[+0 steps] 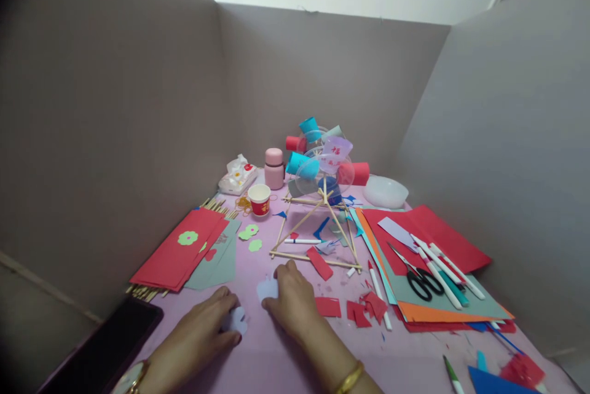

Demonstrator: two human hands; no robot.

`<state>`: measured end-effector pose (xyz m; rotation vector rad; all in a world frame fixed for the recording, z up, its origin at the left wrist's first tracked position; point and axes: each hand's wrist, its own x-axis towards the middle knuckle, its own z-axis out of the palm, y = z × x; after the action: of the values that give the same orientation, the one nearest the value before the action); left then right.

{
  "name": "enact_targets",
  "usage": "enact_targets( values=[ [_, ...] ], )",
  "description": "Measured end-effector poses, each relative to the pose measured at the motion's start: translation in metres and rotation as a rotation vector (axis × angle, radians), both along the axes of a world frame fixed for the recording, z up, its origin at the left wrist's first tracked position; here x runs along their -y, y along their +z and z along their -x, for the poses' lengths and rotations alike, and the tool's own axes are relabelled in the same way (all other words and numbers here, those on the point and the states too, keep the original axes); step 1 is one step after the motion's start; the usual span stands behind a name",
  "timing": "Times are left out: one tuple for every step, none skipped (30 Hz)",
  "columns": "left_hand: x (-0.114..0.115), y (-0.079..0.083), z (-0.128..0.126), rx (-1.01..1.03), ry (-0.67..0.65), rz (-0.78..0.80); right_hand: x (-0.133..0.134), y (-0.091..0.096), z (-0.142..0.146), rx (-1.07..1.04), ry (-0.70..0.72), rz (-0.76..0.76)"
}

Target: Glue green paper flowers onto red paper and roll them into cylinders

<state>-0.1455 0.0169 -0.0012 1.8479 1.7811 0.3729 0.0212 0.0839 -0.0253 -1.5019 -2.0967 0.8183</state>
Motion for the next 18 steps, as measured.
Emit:
enact_targets(
  values=[
    [0.000,0.000,-0.001,-0.007,-0.007,-0.003,0.000,0.000,0.001,-0.002,0.004,-0.004],
    [0.000,0.000,-0.002,-0.010,-0.016,-0.008,0.000,0.000,0.002,-0.010,0.007,-0.005],
    [0.000,-0.001,-0.001,-0.008,-0.023,-0.012,-0.001,0.000,0.002,-0.023,0.008,-0.002],
    [-0.001,-0.001,-0.001,-0.009,-0.033,-0.015,-0.001,0.000,0.003,-0.041,0.005,0.003],
    [-0.001,-0.002,0.000,-0.002,-0.035,-0.018,-0.001,-0.001,0.003,-0.065,0.000,0.010],
    [-0.002,-0.003,0.002,0.030,-0.026,-0.015,-0.001,-0.002,0.004,-0.097,-0.007,0.017],
    [-0.003,-0.004,0.003,0.080,-0.009,-0.009,-0.002,-0.002,0.004,-0.135,-0.013,0.024],
    [-0.004,-0.006,0.005,0.141,0.011,-0.001,-0.003,-0.003,0.004,-0.182,-0.020,0.029],
    [-0.005,-0.008,0.007,0.204,0.031,0.009,-0.004,-0.004,0.005,-0.235,-0.026,0.035],
    [-0.007,-0.010,0.008,0.263,0.049,0.016,-0.005,-0.005,0.005,-0.293,-0.032,0.043],
    [-0.010,-0.011,0.010,0.313,0.059,0.024,-0.006,-0.006,0.006,-0.354,-0.035,0.056],
    [-0.013,-0.013,0.011,0.352,0.061,0.033,-0.007,-0.006,0.006,-0.417,-0.035,0.075],
    [-0.017,-0.013,0.011,0.393,0.061,0.043,-0.007,-0.007,0.007,-0.480,-0.032,0.099],
    [-0.021,-0.014,0.012,0.448,0.063,0.058,-0.007,-0.007,0.008,-0.542,-0.026,0.127],
    [-0.026,-0.014,0.011,0.509,0.068,0.073,-0.006,-0.008,0.010,-0.601,-0.017,0.160],
    [-0.030,-0.014,0.010,0.568,0.076,0.083,-0.005,-0.008,0.012,-0.657,-0.006,0.194],
    [-0.034,-0.013,0.009,0.623,0.086,0.085,-0.003,-0.008,0.014,-0.709,0.006,0.227],
    [-0.038,-0.013,0.007,0.670,0.097,0.074,-0.002,-0.007,0.015,-0.755,0.017,0.256]
  ],
)
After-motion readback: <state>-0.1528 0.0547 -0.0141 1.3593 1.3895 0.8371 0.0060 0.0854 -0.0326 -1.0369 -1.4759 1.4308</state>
